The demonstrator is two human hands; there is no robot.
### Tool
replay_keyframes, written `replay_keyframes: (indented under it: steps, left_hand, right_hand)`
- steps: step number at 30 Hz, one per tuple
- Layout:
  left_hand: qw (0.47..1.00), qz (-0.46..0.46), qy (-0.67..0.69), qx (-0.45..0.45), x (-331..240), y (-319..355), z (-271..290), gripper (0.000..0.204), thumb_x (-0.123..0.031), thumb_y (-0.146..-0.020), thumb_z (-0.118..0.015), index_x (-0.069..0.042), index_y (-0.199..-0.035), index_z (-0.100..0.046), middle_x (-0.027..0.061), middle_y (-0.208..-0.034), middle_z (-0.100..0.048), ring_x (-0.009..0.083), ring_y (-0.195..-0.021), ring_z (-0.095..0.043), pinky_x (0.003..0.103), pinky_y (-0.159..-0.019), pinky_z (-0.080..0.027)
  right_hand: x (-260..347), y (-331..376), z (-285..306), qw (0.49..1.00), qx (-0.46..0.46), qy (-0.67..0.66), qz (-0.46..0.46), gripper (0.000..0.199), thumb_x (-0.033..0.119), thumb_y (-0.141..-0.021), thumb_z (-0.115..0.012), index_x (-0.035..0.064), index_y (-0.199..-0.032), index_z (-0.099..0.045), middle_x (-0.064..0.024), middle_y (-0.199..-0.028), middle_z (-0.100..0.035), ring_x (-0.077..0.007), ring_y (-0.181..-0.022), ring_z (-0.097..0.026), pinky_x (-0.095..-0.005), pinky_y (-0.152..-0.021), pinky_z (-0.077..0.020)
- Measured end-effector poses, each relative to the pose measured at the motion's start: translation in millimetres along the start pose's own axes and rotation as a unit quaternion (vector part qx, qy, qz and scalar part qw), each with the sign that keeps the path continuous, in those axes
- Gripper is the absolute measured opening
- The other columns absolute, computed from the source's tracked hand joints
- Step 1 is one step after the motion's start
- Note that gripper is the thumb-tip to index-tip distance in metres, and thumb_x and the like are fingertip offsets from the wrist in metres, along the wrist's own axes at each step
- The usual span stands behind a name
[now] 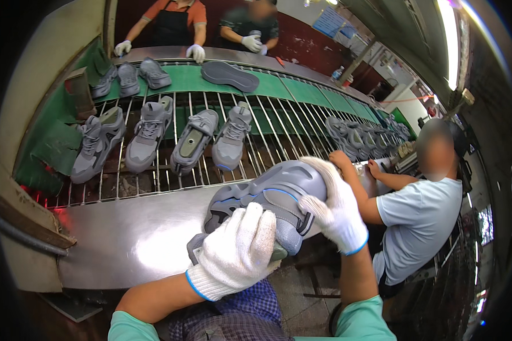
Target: The person applies glue to the soles of several grey shoes using a small knife-like tool and then places them on an assembly line.
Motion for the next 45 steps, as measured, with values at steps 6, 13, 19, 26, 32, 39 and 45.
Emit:
replay_keyframes:
  steps: [6, 13, 19, 26, 32, 39, 45]
  left_hand:
    - [0.997, -0.015, -0.02, -0.066, 11.8, -0.4, 9.7, 0.101, -0.029, -0.065, -0.098, 0.006, -0.144, -0.046, 0.0292, -0.124, -0.065, 0.042, -0.097, -0.074, 0.046, -0.071, -0.064]
    - [0.958, 0.261, 0.119, 0.018, 108.1, 20.6, 102.9, 0.09, -0.05, -0.079, -0.091, -0.003, -0.147, -0.056, 0.0254, -0.131, -0.071, 0.0366, -0.119, -0.073, 0.044, -0.102, -0.057]
    - [0.907, 0.413, -0.002, 0.078, 139.8, 161.1, 183.6, 0.088, -0.04, -0.077, -0.097, -0.003, -0.141, -0.05, 0.0173, -0.121, -0.071, 0.0264, -0.113, -0.07, 0.039, -0.102, -0.054]
    - [0.805, 0.567, -0.068, 0.161, 108.8, 246.9, 100.6, 0.087, -0.062, -0.076, -0.091, 0.002, -0.123, -0.055, 0.0192, -0.092, -0.073, 0.0321, -0.086, -0.075, 0.043, -0.083, -0.059]
    - [0.861, 0.487, -0.025, 0.143, 84.2, 214.6, 53.4, 0.069, -0.053, -0.082, -0.09, 0.001, -0.113, -0.06, 0.0144, -0.084, -0.075, 0.0292, -0.074, -0.076, 0.04, -0.071, -0.061]
    - [0.949, 0.228, -0.214, -0.026, 51.6, 193.2, 81.5, 0.09, -0.039, -0.074, -0.096, 0.004, -0.141, -0.054, 0.0274, -0.148, -0.049, 0.0475, -0.134, -0.053, 0.056, -0.11, -0.051]
    - [0.927, 0.274, -0.172, 0.189, 93.8, 129.7, 57.8, 0.121, -0.05, -0.061, -0.097, 0.001, -0.157, -0.042, 0.0245, -0.158, -0.042, 0.0456, -0.137, -0.049, 0.056, -0.113, -0.046]
  right_hand:
    - [49.0, -78.3, -16.9, 0.944, 0.238, 0.227, 0.028, 0.072, 0.061, -0.093, -0.069, 0.0091, -0.143, -0.061, -0.0207, -0.111, -0.078, -0.0414, -0.1, -0.076, -0.0471, -0.089, -0.0595]
    - [-27.9, -79.5, -124.3, 0.897, -0.005, -0.413, -0.157, 0.053, 0.045, -0.113, -0.051, 0.001, -0.136, -0.07, -0.0168, -0.126, -0.075, -0.0244, -0.116, -0.07, -0.038, -0.103, -0.0535]
    - [-101.1, 32.4, -174.4, 0.981, 0.075, 0.176, 0.043, 0.053, 0.021, -0.093, -0.076, 0.0123, -0.144, -0.064, -0.0171, -0.139, -0.067, -0.0362, -0.128, -0.065, -0.045, -0.108, -0.0554]
    - [-217.2, 90.6, -129.2, 0.955, 0.096, 0.267, -0.088, 0.046, 0.017, -0.098, -0.067, 0.0138, -0.144, -0.062, -0.0197, -0.131, -0.065, -0.0422, -0.117, -0.066, -0.0509, -0.098, -0.0564]
    - [-259.1, 65.7, -118.6, 0.963, 0.0, 0.211, -0.168, 0.044, 0.028, -0.106, -0.059, 0.0083, -0.145, -0.06, -0.0245, -0.106, -0.074, -0.0389, -0.096, -0.075, -0.0478, -0.084, -0.0599]
    - [-12.4, 49.1, -155.7, 0.973, 0.213, 0.082, 0.031, 0.039, 0.032, -0.102, -0.069, 0.0047, -0.13, -0.065, -0.018, -0.093, -0.075, -0.0355, -0.083, -0.076, -0.0446, -0.075, -0.0599]
    - [16.9, -21.6, -167.9, 0.93, 0.262, 0.232, 0.113, 0.031, 0.034, -0.103, -0.062, 0.0028, -0.101, -0.064, -0.0213, -0.081, -0.074, -0.0415, -0.075, -0.075, -0.052, -0.071, -0.0605]
Point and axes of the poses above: each hand's wrist, its own y-axis away from the middle knuckle, its own z-axis out of the back of the hand, x = y × z, the point moved 6 cm from there along -y, towards the middle knuckle
